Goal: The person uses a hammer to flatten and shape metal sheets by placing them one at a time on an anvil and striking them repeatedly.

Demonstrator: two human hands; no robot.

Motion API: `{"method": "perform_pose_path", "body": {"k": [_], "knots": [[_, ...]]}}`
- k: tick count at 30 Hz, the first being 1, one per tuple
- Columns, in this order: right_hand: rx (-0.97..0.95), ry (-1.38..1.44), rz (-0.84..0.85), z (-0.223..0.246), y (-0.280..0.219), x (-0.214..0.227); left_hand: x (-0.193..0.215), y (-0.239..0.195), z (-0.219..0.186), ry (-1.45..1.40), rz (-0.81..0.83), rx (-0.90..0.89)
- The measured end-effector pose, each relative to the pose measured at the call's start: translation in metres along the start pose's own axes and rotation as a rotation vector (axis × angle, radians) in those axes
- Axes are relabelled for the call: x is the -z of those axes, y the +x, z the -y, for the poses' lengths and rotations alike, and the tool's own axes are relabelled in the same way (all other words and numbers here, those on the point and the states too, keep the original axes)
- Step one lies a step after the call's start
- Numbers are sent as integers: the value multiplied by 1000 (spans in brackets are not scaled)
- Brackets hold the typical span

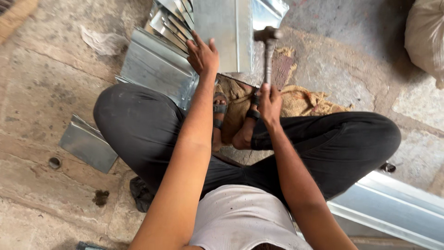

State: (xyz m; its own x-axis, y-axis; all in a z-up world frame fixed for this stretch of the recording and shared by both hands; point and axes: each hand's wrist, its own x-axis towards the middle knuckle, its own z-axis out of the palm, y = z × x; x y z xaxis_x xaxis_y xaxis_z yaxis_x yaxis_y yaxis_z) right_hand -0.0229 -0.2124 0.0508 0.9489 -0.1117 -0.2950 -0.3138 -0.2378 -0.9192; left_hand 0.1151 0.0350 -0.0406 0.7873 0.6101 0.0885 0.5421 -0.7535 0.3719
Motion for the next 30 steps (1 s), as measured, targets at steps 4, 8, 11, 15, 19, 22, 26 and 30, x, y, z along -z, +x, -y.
{"method": "perform_pose_path", "body": {"k": [4,8,11,15,19,22,26,30], "knots": [[6,-364,42,1,-2,-8,14,-10,-14,41,222,-15],[-141,-229,109,10,4,-11,4,-14,-29,38,286,-26],[-298,9,179,12,-2,-7,-12,-15,-27,72,250,-52],[-314,137,150,7,4,-3,-20,-21,-29,159,-436,-194],[-232,186,147,10,-7,7,-9,-17,-28,66,315,-53],[150,319,208,34,-8,16,-5,-13,-31,25,277,-22],[524,380,220,114,-12,49,-1,-20,-31,-12,273,3],[1019,165,-39,194,-44,76,5,-18,-33,-30,408,33]]}}
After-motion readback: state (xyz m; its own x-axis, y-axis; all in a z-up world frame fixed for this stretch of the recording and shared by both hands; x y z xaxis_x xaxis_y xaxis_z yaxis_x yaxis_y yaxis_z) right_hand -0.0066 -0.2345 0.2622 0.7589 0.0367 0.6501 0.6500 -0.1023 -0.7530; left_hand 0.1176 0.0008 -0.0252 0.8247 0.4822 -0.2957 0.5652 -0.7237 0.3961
